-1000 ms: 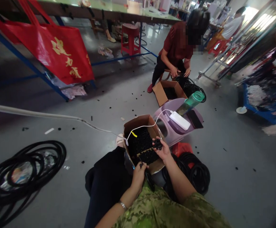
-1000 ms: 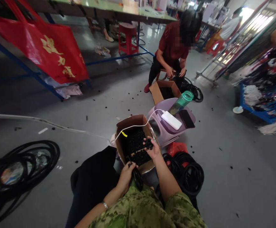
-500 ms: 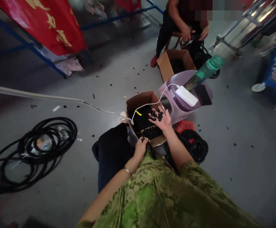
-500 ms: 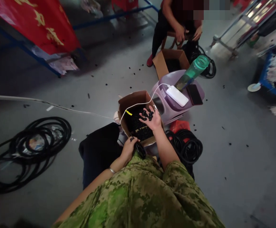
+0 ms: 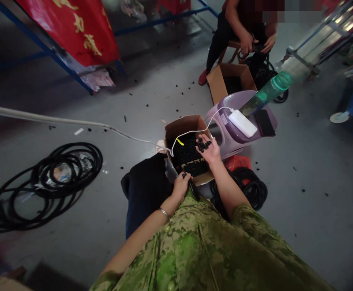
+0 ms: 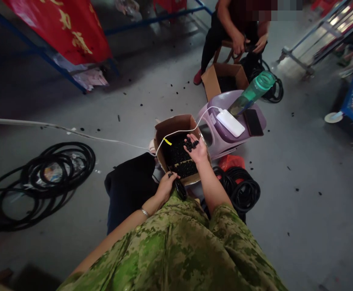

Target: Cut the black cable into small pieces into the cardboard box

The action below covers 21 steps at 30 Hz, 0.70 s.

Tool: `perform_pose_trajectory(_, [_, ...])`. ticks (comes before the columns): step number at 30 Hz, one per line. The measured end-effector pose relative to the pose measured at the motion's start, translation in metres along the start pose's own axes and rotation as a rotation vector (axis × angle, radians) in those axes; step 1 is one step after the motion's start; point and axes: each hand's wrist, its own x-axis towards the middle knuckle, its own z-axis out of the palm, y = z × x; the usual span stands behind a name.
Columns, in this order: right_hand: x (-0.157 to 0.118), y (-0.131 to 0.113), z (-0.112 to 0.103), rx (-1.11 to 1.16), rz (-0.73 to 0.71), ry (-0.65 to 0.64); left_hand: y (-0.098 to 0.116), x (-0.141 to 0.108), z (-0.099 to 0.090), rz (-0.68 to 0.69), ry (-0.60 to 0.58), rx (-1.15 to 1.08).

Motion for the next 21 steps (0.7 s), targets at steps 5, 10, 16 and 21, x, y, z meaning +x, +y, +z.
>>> perform_pose_trajectory(5, [0.002, 0.001, 0.003, 0.016, -0.001, -0.008, 0.002, -0.001, 0.0, 0.013, 0.001, 0.045])
perform_pose_trajectory(10, [0.003, 0.003, 0.008, 0.067, 0.004, -0.022, 0.003, -0.002, 0.0, 0.008, 0.002, 0.045])
perform_pose_trajectory(16, [0.012, 0.008, 0.016, 0.067, 0.04, -0.021, 0.004, -0.002, 0.0, 0.005, 0.006, 0.065])
perform_pose_trajectory(21, [0.024, 0.015, 0.02, 0.005, 0.167, 0.067, 0.003, -0.001, 0.0, 0.023, 0.01, 0.094])
